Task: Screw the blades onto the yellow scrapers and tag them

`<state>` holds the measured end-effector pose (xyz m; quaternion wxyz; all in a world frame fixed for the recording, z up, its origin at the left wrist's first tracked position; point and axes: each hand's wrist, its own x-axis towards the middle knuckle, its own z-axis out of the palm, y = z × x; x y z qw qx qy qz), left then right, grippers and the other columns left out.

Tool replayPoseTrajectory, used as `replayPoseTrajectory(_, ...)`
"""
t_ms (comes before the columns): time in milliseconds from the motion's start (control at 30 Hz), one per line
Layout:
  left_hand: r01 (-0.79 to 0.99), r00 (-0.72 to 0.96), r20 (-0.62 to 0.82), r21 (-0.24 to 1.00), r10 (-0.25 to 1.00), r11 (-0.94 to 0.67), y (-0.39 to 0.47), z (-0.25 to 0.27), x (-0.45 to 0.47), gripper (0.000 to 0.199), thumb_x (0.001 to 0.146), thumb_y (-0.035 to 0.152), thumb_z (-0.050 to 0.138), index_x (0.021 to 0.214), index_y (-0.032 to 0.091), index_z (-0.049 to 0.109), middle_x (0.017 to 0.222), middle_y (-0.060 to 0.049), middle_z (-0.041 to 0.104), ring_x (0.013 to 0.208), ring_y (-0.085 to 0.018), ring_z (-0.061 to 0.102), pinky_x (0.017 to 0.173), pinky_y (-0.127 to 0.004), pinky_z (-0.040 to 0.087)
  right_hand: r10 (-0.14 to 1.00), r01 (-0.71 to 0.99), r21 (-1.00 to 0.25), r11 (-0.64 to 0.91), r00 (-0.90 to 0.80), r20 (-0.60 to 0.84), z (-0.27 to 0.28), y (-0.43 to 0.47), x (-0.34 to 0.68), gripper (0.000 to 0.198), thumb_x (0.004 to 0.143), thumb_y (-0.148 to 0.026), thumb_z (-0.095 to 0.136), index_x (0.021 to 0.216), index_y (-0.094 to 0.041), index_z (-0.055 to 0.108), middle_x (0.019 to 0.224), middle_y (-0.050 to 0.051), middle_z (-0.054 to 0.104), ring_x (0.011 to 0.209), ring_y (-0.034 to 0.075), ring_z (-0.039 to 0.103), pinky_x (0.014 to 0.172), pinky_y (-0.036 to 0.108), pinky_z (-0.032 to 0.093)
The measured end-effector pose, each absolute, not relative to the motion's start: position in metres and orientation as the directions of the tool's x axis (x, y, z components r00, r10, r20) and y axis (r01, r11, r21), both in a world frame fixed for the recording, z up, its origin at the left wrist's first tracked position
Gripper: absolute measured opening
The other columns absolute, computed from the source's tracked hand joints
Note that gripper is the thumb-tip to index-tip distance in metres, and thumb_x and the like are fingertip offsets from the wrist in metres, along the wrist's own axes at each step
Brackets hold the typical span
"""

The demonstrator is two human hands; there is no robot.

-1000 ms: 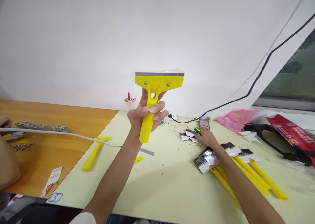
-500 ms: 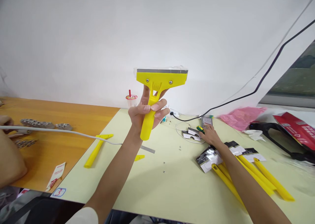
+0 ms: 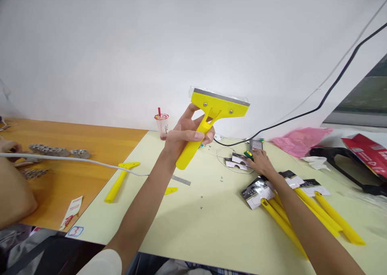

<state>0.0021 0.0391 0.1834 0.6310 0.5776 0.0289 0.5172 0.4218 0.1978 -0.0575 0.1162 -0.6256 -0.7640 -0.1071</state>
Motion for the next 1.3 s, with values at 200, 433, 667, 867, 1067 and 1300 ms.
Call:
replayPoseTrajectory(200,-0.564,0.456,0.572,0.778,0.682,-0.275,0.044,0.181,0.008,0.074,0.069,0.033,0.094,0.135,0.034,0.06,0.143,-0.008,0.067,0.106,-0.029,0.077,0.083,-0.041,0.058,0.926,0.976,0.035,0.216,-0.216,0.311,-0.039,0.182,0.402,0.046,0.101,-0.042,0.048,0.127,-0.014,0.074,0.147,0.024,0.068,0.138,0.044,0.06,0.112,0.057,0.052)
replayPoseTrajectory(433,-0.375,0.51,0.535,0.843,0.673,-0.386,0.048,0.18,-0.001,0.059,0.079,0.029,0.088,0.132,0.031,0.061,0.138,-0.01,0.069,0.112,-0.029,0.076,0.084,-0.039,0.058,0.851,0.897,0.049,0.439,-0.432,0.298,-0.013,0.134,0.34,0.037,0.107,-0.045,0.046,0.116,-0.016,0.068,0.121,0.02,0.075,0.106,0.035,0.071,0.097,0.046,0.055)
replayPoseTrajectory(667,0.136,0.524,0.514,0.737,0.679,-0.662,0.072,0.157,-0.012,0.047,0.085,0.012,0.068,0.129,0.03,0.075,0.129,-0.009,0.076,0.099,-0.026,0.072,0.091,-0.042,0.056,0.865,0.86,-0.117,0.497,-0.479,0.153,-0.013,0.1,0.297,0.031,0.108,-0.046,0.054,0.109,-0.019,0.069,0.12,0.017,0.075,0.102,0.033,0.074,0.09,0.044,0.058)
replayPoseTrajectory(867,0.231,0.535,0.537,0.65,0.652,-0.724,0.086,0.146,-0.014,0.053,0.081,0.002,0.063,0.124,0.029,0.079,0.133,-0.008,0.077,0.125,-0.031,0.069,0.114,-0.049,0.049,0.87,0.884,-0.114,0.454,-0.413,0.268,-0.031,0.124,0.313,0.032,0.105,-0.034,0.058,0.123,-0.013,0.074,0.145,0.024,0.066,0.134,0.04,0.064,0.117,0.053,0.051)
replayPoseTrajectory(1067,0.281,0.59,0.515,0.59,0.622,-0.756,0.085,0.145,-0.013,0.059,0.085,0.0,0.057,0.13,0.031,0.078,0.145,-0.008,0.073,0.134,-0.033,0.067,0.117,-0.05,0.047,0.97,0.981,-0.057,0.187,-0.176,0.168,-0.035,0.157,0.34,0.047,0.106,-0.052,0.06,0.129,-0.013,0.07,0.163,0.028,0.055,0.147,0.043,0.057,0.119,0.057,0.049)
replayPoseTrajectory(1300,0.283,0.592,0.521,0.58,0.615,-0.764,0.082,0.148,-0.015,0.061,0.086,0.001,0.055,0.133,0.033,0.076,0.146,-0.006,0.073,0.136,-0.032,0.065,0.115,-0.049,0.05,0.992,0.992,-0.034,0.12,-0.119,0.029,-0.023,0.179,0.358,0.046,0.101,-0.058,0.064,0.114,-0.014,0.068,0.128,0.026,0.074,0.112,0.038,0.073,0.093,0.045,0.058)
